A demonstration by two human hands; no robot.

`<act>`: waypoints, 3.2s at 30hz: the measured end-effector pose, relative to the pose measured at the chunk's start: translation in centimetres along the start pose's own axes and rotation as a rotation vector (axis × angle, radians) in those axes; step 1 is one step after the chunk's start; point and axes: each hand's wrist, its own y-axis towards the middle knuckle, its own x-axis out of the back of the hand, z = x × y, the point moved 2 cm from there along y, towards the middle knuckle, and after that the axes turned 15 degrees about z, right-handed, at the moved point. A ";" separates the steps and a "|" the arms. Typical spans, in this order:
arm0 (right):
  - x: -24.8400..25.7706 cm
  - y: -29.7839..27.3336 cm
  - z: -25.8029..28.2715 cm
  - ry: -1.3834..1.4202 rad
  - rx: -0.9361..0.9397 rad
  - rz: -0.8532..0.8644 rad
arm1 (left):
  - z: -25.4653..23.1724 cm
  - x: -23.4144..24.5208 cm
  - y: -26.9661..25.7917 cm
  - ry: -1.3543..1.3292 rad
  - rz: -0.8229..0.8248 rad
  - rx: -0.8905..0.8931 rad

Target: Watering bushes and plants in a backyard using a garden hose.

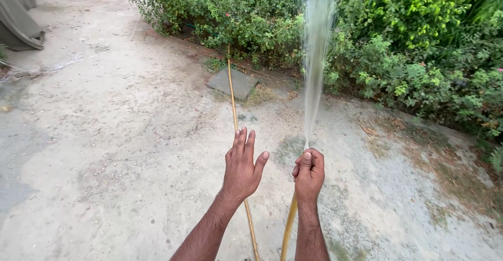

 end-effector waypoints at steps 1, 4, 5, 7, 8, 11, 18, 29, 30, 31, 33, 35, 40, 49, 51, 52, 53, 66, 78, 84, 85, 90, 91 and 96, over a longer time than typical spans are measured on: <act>-0.6 0.7 -0.4 0.003 -0.001 0.002 | 0.7 0.4 0.5 0.002 -0.001 0.003; -2.9 3.0 -1.7 -0.023 0.020 -0.001 | 3.5 1.4 2.5 0.018 0.002 0.008; -3.9 3.5 -2.0 -0.014 0.016 -0.010 | 4.7 1.9 3.0 0.016 0.006 0.007; -5.8 5.0 -2.8 0.001 0.020 -0.029 | 6.8 3.1 4.4 0.021 0.009 -0.005; -6.6 5.8 -3.2 -0.003 0.027 -0.039 | 7.8 3.8 5.3 0.020 0.003 -0.014; -8.9 9.0 -3.7 -0.017 0.053 -0.062 | 10.1 6.4 7.9 0.005 -0.021 -0.045; -12.9 14.2 -5.0 -0.034 0.029 -0.139 | 15.7 10.9 12.6 0.000 -0.007 -0.023; -18.9 24.4 -9.7 -0.060 0.030 -0.079 | 21.8 11.5 23.0 -0.019 0.028 -0.015; -19.3 25.9 -10.4 -0.044 0.064 -0.065 | 22.5 11.4 24.4 -0.009 0.026 -0.018; -19.7 27.4 -11.0 -0.044 0.066 -0.058 | 23.1 11.3 25.7 -0.010 0.021 -0.014; -20.6 30.1 -12.0 0.004 0.066 -0.090 | 24.3 11.2 28.3 -0.001 0.013 -0.028; -21.2 33.2 -12.7 0.001 0.079 -0.080 | 24.9 11.8 31.0 0.007 0.009 -0.033; -22.4 40.0 -14.0 0.011 0.116 -0.054 | 26.8 12.3 37.0 0.005 -0.019 -0.034; -25.3 46.5 -17.9 0.027 0.062 -0.055 | 30.8 12.6 43.6 -0.015 -0.018 -0.003; -26.0 47.7 -18.8 0.008 0.054 -0.043 | 32.1 12.6 45.2 -0.014 -0.010 -0.005; -26.5 48.3 -19.2 0.005 0.052 -0.050 | 32.7 12.7 46.0 -0.015 -0.004 -0.009; -27.2 48.9 -19.6 -0.006 0.056 -0.052 | 33.5 12.8 46.9 -0.021 -0.005 -0.018; -37.5 58.7 -24.2 -0.042 0.123 -0.114 | 42.8 18.2 58.7 -0.011 0.103 -0.106; -40.3 61.0 -25.7 -0.081 0.034 -0.311 | 47.1 19.9 64.0 -0.078 0.223 -0.174; -39.0 59.8 -26.0 -0.099 0.029 -0.382 | 47.5 19.1 64.8 -0.082 0.278 -0.196; -38.8 59.6 -25.8 -0.105 0.028 -0.390 | 47.4 19.0 65.1 -0.086 0.284 -0.202; -37.0 57.7 -24.9 -0.147 -0.019 -0.478 | 46.6 17.4 64.9 -0.114 0.331 -0.231; -36.4 57.3 -24.7 -0.153 -0.021 -0.485 | 46.2 17.0 64.7 -0.118 0.338 -0.236; -33.5 55.2 -24.5 -0.186 0.035 -0.547 | 43.9 15.5 63.7 -0.113 0.396 -0.274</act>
